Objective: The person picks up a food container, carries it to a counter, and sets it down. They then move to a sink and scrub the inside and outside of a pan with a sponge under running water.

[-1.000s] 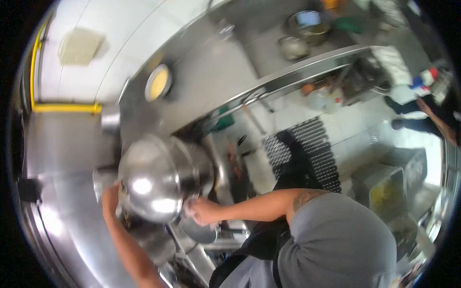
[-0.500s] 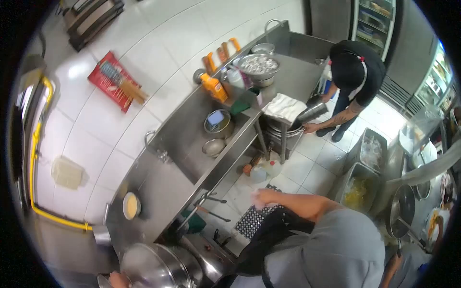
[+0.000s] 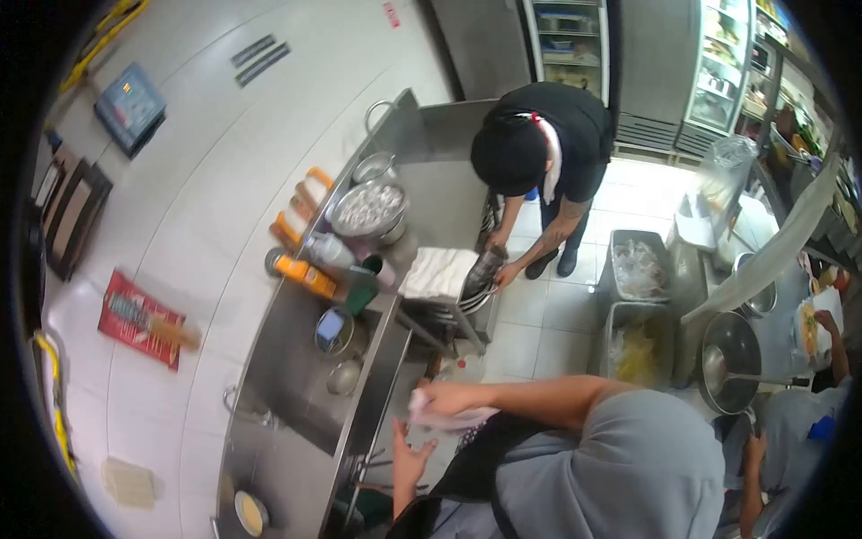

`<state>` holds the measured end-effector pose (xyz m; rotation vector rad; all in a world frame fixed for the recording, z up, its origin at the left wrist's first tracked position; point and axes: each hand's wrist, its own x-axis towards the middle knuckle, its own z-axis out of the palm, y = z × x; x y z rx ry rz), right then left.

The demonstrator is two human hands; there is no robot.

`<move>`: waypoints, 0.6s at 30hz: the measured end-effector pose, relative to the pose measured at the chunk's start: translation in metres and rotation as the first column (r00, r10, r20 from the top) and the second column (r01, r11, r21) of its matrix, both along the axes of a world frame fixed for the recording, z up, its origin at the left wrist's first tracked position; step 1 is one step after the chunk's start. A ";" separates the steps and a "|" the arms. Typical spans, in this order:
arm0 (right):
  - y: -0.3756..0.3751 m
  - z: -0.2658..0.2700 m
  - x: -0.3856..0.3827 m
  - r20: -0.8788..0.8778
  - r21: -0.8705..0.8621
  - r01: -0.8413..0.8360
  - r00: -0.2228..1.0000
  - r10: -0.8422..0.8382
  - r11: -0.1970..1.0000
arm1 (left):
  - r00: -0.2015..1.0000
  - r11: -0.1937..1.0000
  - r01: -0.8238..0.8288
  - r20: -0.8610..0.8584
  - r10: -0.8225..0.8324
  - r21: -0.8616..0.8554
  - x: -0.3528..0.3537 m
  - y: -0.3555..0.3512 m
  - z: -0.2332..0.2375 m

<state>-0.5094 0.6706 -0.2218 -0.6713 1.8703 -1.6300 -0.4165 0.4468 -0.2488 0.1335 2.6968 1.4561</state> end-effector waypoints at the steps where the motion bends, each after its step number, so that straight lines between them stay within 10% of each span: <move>1: -0.010 0.012 -0.010 0.132 -0.043 0.013 0.991 -0.008 0.999 | 0.993 0.996 0.080 -0.094 -0.075 0.047 -0.011 0.015 -0.006; 5: -0.007 0.044 -0.035 0.413 -0.392 0.176 0.911 0.001 0.903 | 0.994 0.963 -0.109 0.012 0.109 0.248 -0.038 0.034 -0.004; 8: 0.042 -0.009 -0.073 0.138 -0.002 0.213 0.968 -0.211 0.977 | 0.967 0.924 -0.185 0.107 0.233 -0.335 -0.058 0.033 0.018; 10: 0.075 -0.054 -0.080 -0.192 0.659 0.170 0.980 -0.054 0.733 | 0.981 0.948 -0.190 -0.092 0.172 -0.255 -0.067 0.031 -0.002; 12: 0.102 -0.053 -0.052 -0.172 0.794 0.234 0.972 -0.161 0.562 | 0.974 0.962 -0.225 -0.048 0.220 -0.155 -0.078 0.045 0.008; 14: 0.094 -0.091 -0.050 -0.021 0.663 0.084 0.995 -0.093 0.744 | 0.985 0.979 -0.170 0.012 0.173 -0.112 -0.096 0.052 -0.001; 16: 0.072 -0.108 -0.038 -0.418 0.440 0.291 0.904 -0.093 0.850 | 0.987 0.998 -0.060 0.150 0.057 0.013 -0.119 0.058 -0.010; 18: 0.051 -0.083 -0.038 -0.339 0.195 0.276 0.919 -0.199 0.941 | 0.972 0.981 0.020 0.227 -0.065 0.195 -0.146 0.070 -0.018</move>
